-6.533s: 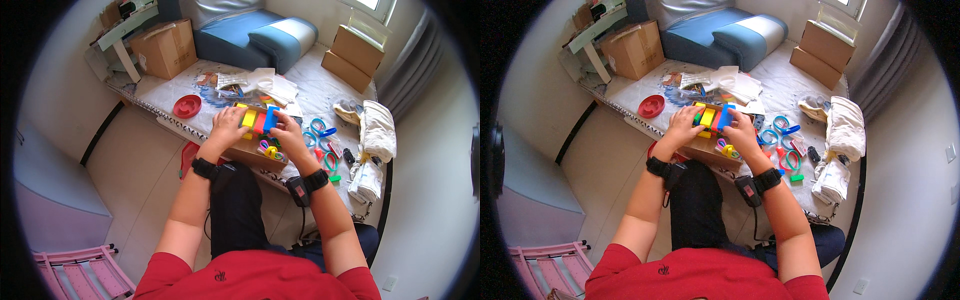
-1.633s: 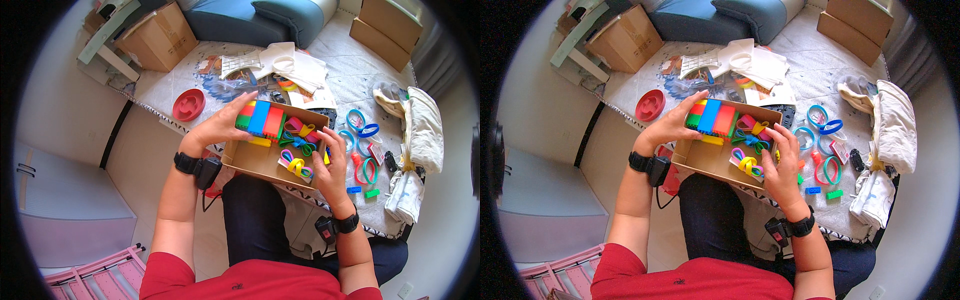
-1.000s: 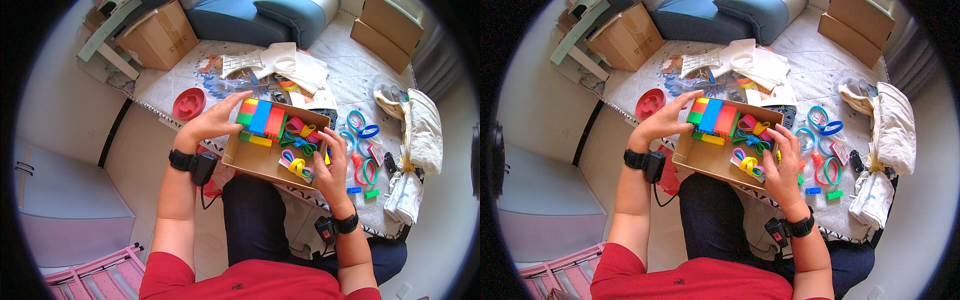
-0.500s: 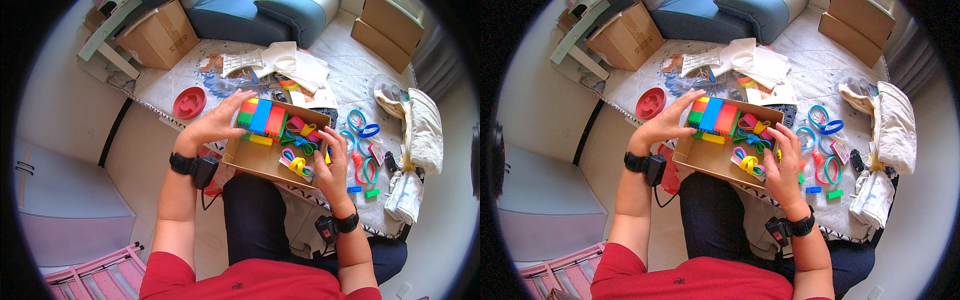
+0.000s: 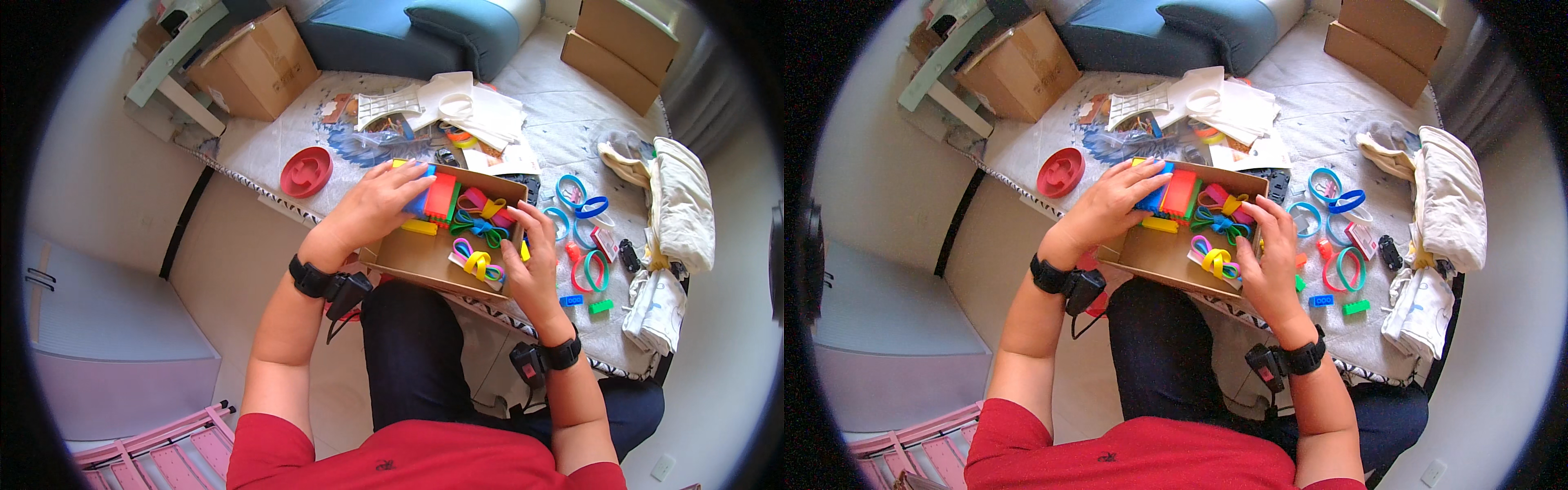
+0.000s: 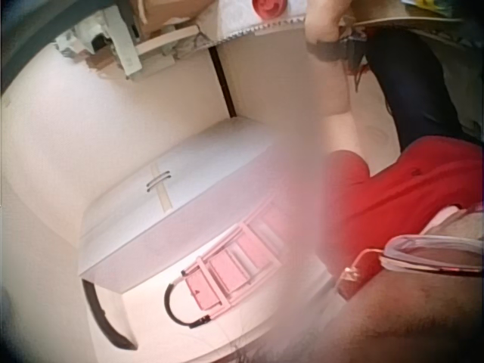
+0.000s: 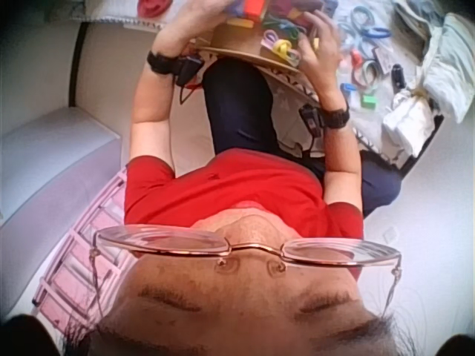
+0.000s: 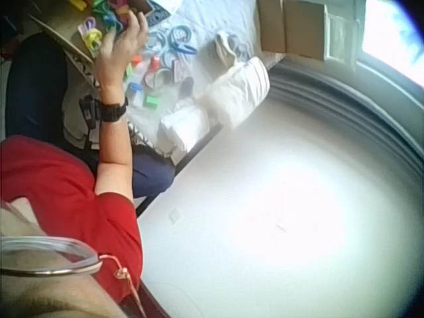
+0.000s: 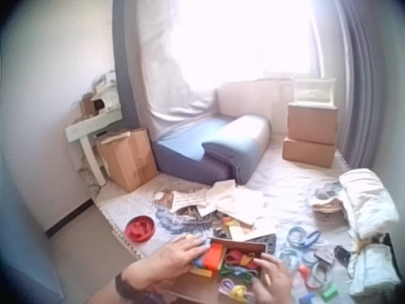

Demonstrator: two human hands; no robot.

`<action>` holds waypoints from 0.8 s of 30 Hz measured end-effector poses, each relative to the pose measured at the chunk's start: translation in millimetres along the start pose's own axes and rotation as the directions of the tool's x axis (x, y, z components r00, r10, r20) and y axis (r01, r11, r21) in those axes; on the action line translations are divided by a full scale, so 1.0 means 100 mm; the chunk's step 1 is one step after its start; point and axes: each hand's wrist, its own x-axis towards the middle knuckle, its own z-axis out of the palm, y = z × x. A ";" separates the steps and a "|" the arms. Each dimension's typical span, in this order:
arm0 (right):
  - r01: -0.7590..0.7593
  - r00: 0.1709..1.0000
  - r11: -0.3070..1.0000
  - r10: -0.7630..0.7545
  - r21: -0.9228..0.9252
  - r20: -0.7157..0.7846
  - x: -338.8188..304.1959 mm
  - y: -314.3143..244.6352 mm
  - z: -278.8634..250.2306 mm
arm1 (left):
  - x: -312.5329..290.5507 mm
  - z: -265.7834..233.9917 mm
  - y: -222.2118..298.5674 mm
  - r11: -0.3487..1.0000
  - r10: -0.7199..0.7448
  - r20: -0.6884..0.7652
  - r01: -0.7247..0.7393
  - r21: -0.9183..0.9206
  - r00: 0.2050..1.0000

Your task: The person assembles various colorful interlocking toy blocks by hand, connecting multiple red, green, yellow, and blue pieces together while seated on the floor.

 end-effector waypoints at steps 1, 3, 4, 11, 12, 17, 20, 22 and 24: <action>0.006 1.000 1.000 -0.006 -0.007 0.007 0.00 -0.01 -0.01 | 0.00 -0.02 0.01 1.000 0.007 -0.001 -0.007 0.002 1.000; 0.018 1.000 1.000 -0.018 -0.020 0.019 0.01 0.00 -0.02 | 0.00 -0.07 0.03 0.998 0.008 -0.073 -0.004 0.061 0.997; 0.020 1.000 1.000 -0.020 -0.021 0.009 0.02 0.00 -0.03 | 0.00 -0.13 0.04 0.998 0.018 -0.074 -0.013 0.065 0.997; 0.127 0.991 0.992 -0.126 0.016 -0.039 0.03 -0.15 -0.31 | 0.19 -0.49 0.63 0.805 -0.414 -0.141 0.290 -0.517 0.899; 0.122 0.991 0.992 -0.122 0.006 -0.051 0.04 -0.20 -0.36 | 0.22 -0.41 0.73 0.808 -0.401 -0.140 0.277 -0.521 0.905; 0.084 0.988 0.963 -0.114 0.255 0.106 -0.10 -0.35 -0.63 | 0.39 0.01 1.37 0.457 -0.323 0.128 0.274 -0.846 0.937; 0.073 0.994 0.981 -0.086 0.178 0.069 -0.25 -0.26 -0.83 | 0.54 0.22 1.61 0.420 -0.306 0.117 0.244 -0.874 0.945; 0.023 0.993 0.993 -0.036 0.114 0.111 -0.35 -0.13 -1.00 | 0.63 0.31 1.74 0.622 -0.283 0.066 0.236 -0.746 0.957; 0.030 0.998 0.992 -0.037 0.122 0.057 -0.45 -0.02 -1.13 | 0.73 0.36 1.90 0.659 -0.265 0.031 0.204 -0.723 0.964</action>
